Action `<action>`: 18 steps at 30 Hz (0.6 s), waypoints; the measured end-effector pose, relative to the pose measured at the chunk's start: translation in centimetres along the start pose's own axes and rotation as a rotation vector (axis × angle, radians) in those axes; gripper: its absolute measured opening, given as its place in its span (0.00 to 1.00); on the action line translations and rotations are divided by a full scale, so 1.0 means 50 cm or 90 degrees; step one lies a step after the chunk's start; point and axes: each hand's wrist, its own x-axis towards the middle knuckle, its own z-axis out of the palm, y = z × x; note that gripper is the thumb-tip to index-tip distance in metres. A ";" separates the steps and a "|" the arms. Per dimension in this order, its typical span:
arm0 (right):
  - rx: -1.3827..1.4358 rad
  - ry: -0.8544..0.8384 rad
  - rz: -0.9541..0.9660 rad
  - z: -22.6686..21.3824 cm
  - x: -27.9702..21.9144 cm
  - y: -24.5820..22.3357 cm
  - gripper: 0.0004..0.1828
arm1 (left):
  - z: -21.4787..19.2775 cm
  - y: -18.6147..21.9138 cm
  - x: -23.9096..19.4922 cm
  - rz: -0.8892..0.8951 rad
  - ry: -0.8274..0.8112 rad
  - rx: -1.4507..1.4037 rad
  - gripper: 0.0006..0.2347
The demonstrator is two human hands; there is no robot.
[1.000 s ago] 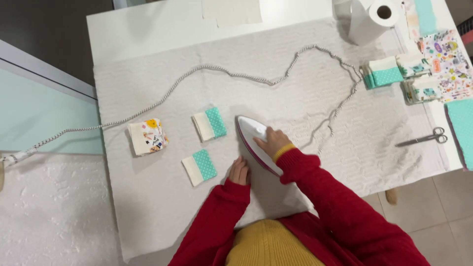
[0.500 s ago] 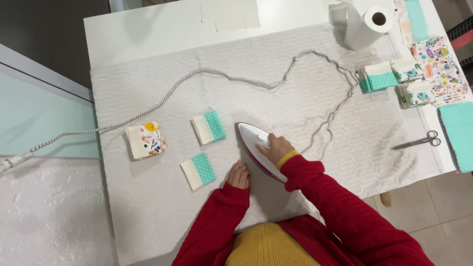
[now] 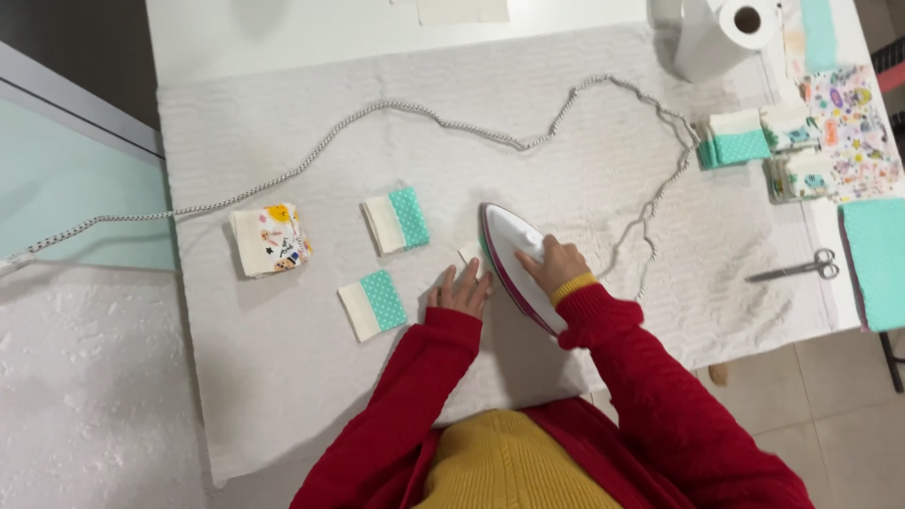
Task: The person irons several small, folded pieces of patterned fabric on a white towel laid over a table. They use a white electric iron to press each piece, moving them around the workspace as they work.
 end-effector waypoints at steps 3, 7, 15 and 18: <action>-0.029 0.008 -0.009 -0.016 0.001 0.013 0.32 | 0.064 -0.010 -0.013 -0.015 -0.030 0.021 0.23; -0.026 -0.038 0.038 -0.037 -0.016 0.008 0.32 | 0.033 -0.009 -0.017 0.014 0.008 0.065 0.25; 0.006 -0.060 0.097 -0.055 -0.004 0.056 0.31 | 0.043 -0.009 -0.015 -0.003 -0.018 0.021 0.26; 0.012 -0.050 0.111 -0.078 0.001 0.042 0.31 | 0.022 -0.008 -0.012 0.010 0.004 -0.001 0.27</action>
